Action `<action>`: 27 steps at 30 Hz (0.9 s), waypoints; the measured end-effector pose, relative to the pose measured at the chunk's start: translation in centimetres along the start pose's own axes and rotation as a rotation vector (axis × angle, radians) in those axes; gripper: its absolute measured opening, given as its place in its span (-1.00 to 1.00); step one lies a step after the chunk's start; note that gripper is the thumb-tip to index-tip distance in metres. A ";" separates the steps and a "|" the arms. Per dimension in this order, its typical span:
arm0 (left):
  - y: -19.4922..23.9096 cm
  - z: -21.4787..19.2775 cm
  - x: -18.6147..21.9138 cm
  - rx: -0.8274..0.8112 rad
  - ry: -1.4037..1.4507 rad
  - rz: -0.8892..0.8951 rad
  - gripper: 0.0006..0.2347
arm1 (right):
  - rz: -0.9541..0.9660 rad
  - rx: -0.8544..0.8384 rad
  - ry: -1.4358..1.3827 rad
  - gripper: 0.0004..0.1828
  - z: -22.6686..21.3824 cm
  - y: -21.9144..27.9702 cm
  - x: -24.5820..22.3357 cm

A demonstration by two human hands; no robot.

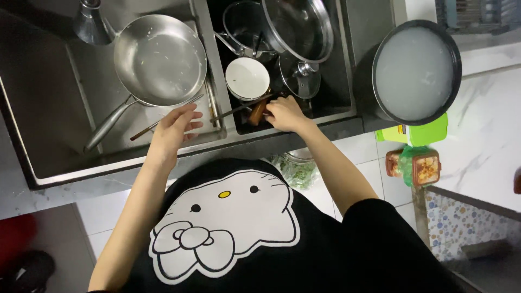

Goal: The person ladles green soup from a pot into a white bowl, then washes a metal bowl at the sink and returns to the stove to transfer more soup into the metal bowl. The person also moves a tray of shredded vegetables and continues ladling soup between containers.

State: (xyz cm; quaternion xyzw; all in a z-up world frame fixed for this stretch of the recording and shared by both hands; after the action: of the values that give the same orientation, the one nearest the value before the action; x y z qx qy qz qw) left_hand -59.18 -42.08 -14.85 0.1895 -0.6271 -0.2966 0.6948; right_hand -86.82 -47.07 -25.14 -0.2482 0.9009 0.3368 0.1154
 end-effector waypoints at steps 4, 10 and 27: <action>-0.3 0.1 -0.8 -0.009 -0.014 0.009 -0.64 | -0.054 0.164 0.149 -0.72 -2.5 1.4 1.4; -1.6 0.2 -1.9 0.010 -0.014 0.026 -0.65 | -0.232 0.459 -0.141 -0.73 -6.4 2.6 3.6; -1.9 -0.6 -1.1 0.040 0.031 0.036 -0.64 | -0.050 0.339 -0.873 -0.70 -14.1 -0.8 6.9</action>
State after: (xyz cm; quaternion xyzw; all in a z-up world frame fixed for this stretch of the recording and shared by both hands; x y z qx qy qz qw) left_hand -58.98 -42.85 -16.98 0.1967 -0.6254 -0.2686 0.7057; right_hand -92.88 -59.52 -17.62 -0.0828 0.8042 0.2548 0.5306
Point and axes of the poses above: each hand's wrist, its own y-axis away from the middle knuckle, its own z-axis out of the palm, x = y × z, the point moved 10 cm from there along -y, towards the middle knuckle, and after that the axes turned 9 degrees about -x, right-handed, at the moved point
